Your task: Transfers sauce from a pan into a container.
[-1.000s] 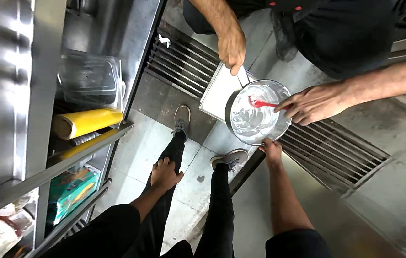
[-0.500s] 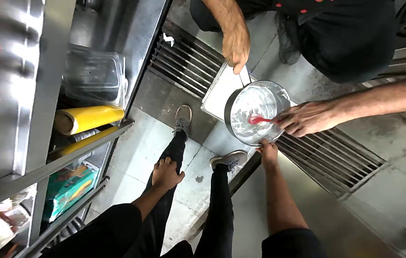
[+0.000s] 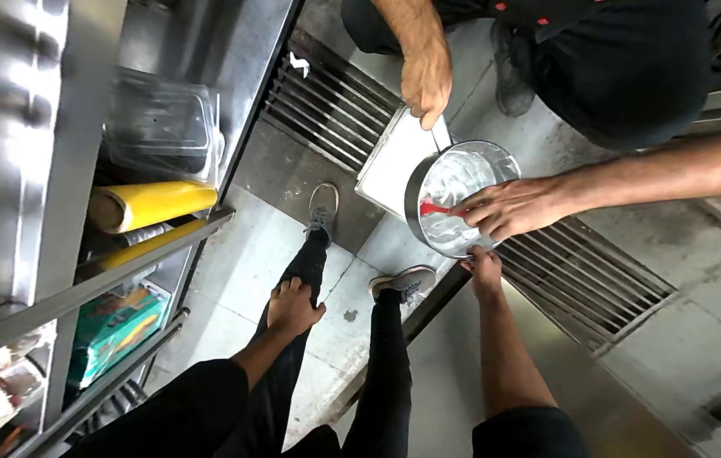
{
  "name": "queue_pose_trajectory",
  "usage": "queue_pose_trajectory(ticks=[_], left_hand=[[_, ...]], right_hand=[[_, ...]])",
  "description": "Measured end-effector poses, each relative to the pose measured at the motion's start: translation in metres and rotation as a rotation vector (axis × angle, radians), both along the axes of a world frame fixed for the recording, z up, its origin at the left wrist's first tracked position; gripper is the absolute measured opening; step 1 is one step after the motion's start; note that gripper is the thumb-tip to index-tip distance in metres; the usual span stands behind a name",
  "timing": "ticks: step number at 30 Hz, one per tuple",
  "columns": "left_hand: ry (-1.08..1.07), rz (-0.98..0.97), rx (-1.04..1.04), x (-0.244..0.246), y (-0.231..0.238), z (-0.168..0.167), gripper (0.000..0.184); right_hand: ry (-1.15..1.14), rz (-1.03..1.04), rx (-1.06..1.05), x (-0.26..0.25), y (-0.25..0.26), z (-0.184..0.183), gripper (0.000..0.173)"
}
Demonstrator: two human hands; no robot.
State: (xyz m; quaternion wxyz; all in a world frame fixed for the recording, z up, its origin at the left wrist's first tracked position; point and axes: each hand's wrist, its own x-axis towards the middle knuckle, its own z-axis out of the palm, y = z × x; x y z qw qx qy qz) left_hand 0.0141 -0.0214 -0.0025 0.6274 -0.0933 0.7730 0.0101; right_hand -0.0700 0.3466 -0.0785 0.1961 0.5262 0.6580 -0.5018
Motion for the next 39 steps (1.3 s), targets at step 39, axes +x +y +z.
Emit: queue_pose_trajectory(ticks=[39], left_hand=[[-0.025,-0.067,-0.029,-0.012,0.009,0.003,0.058]], right_hand=[[0.12,-0.048,0.012,0.034,-0.05,-0.012,0.014]])
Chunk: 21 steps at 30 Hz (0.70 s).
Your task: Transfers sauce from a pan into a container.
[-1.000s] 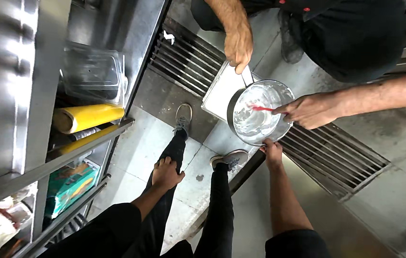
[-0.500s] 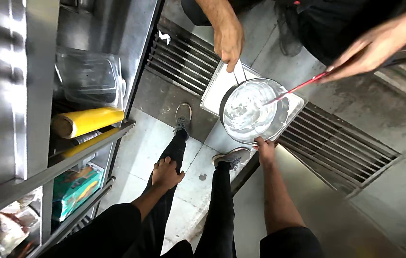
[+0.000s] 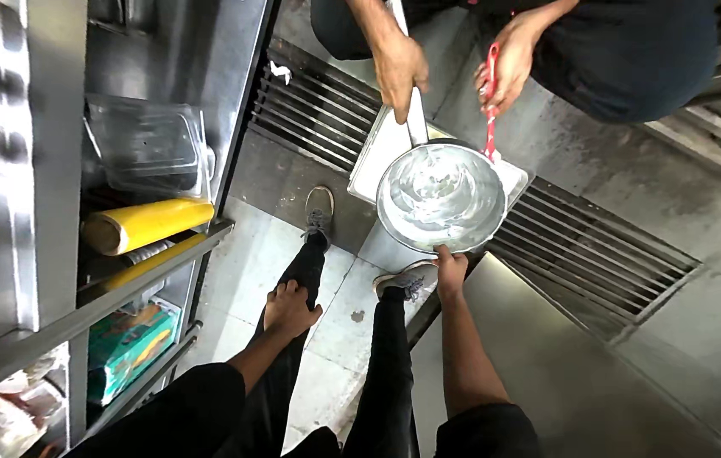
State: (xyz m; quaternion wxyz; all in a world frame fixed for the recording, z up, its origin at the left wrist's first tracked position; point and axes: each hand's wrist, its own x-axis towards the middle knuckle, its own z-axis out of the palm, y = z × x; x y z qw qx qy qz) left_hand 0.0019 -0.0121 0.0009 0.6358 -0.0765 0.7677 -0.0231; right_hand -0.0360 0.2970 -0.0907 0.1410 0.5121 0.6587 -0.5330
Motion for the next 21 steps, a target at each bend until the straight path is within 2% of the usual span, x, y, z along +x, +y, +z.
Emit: queue_pose_trajectory(ticks=[5,10,21], left_hand=[[0.001,0.01,0.001,0.0,0.0,-0.002,0.058],[-0.002,-0.016,-0.003,0.002,-0.001,-0.004,0.059],[-0.003,0.017,0.002,0.0,-0.001,-0.002,0.058]], right_hand=[[0.058,0.012,0.089,-0.001,-0.01,0.005,0.014],[-0.013,-0.018,0.154,0.001,-0.023,0.002,0.018],[0.044,-0.074,0.168,0.004,-0.039,0.0,0.014]])
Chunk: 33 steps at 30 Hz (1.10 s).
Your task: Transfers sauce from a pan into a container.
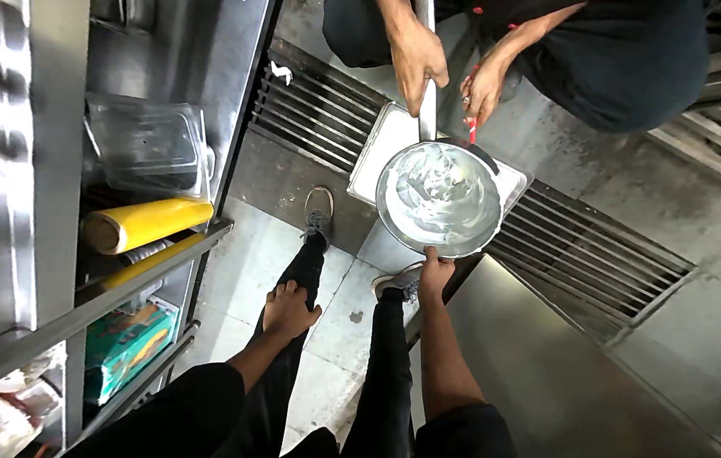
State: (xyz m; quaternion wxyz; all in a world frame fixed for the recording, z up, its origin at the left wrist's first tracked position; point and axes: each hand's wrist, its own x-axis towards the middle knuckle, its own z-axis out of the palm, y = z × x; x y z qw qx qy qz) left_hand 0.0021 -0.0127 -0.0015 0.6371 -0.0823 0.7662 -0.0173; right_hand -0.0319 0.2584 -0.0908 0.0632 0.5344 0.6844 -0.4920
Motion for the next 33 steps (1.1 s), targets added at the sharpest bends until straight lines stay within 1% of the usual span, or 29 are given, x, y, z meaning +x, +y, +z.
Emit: queue_pose_trajectory(ticks=[7,11,14,17,21,27,33], left_hand=[[-0.007,-0.013,-0.004,-0.001,-0.001,0.0,0.058],[-0.005,0.002,-0.001,-0.003,-0.001,0.0,0.058],[0.0,0.007,0.007,-0.001,-0.002,-0.002,0.059],[-0.006,-0.001,0.012,-0.001,-0.003,-0.004,0.06],[-0.018,-0.014,-0.001,-0.003,-0.001,-0.003,0.06],[-0.024,-0.021,-0.005,-0.006,0.002,-0.001,0.059],[-0.032,-0.016,-0.012,-0.009,0.004,0.0,0.057]], right_hand=[[-0.009,-0.016,-0.001,-0.004,0.004,0.005,0.012],[-0.022,-0.024,0.002,-0.003,0.004,0.002,0.013],[-0.006,-0.035,-0.028,-0.001,-0.002,0.0,0.015],[0.023,-0.056,-0.04,-0.002,-0.012,0.002,0.01],[0.033,-0.069,-0.06,-0.003,-0.017,0.0,0.01],[0.025,-0.08,-0.084,0.0,-0.009,-0.002,0.01],[0.043,-0.064,-0.058,-0.002,-0.003,-0.001,0.011]])
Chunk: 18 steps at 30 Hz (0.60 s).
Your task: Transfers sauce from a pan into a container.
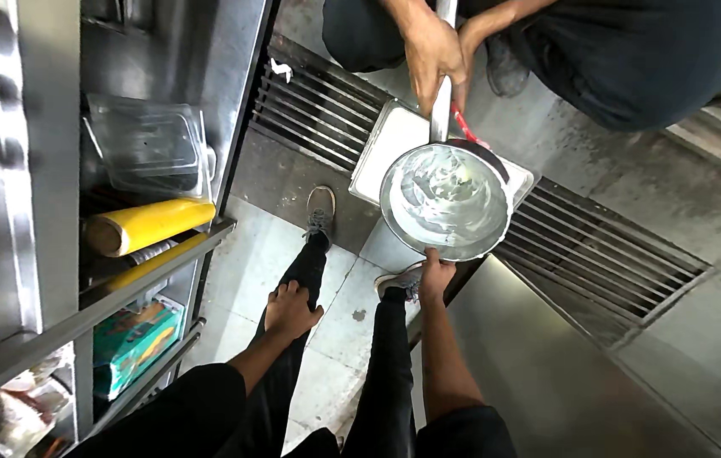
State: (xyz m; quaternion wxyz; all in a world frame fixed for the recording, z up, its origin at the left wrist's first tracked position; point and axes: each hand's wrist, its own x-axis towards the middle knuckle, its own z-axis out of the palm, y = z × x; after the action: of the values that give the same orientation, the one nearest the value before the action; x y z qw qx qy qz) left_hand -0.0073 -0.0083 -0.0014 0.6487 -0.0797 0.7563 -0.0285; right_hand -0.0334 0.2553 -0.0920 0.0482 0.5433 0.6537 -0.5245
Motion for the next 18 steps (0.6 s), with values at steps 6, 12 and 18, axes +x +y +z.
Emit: queue_pose_trajectory(ticks=[6,12,18], left_hand=[[-0.004,0.0,0.004,0.001,-0.003,-0.002,0.058],[0.007,0.011,0.014,0.001,-0.004,-0.002,0.058],[-0.005,-0.026,0.011,0.001,-0.004,-0.002,0.058]], right_hand=[[0.017,0.008,-0.015,-0.004,-0.003,-0.002,0.009],[-0.029,0.097,-0.037,-0.009,0.001,-0.002,0.011],[-0.001,0.112,-0.027,-0.016,0.005,-0.002,0.011]])
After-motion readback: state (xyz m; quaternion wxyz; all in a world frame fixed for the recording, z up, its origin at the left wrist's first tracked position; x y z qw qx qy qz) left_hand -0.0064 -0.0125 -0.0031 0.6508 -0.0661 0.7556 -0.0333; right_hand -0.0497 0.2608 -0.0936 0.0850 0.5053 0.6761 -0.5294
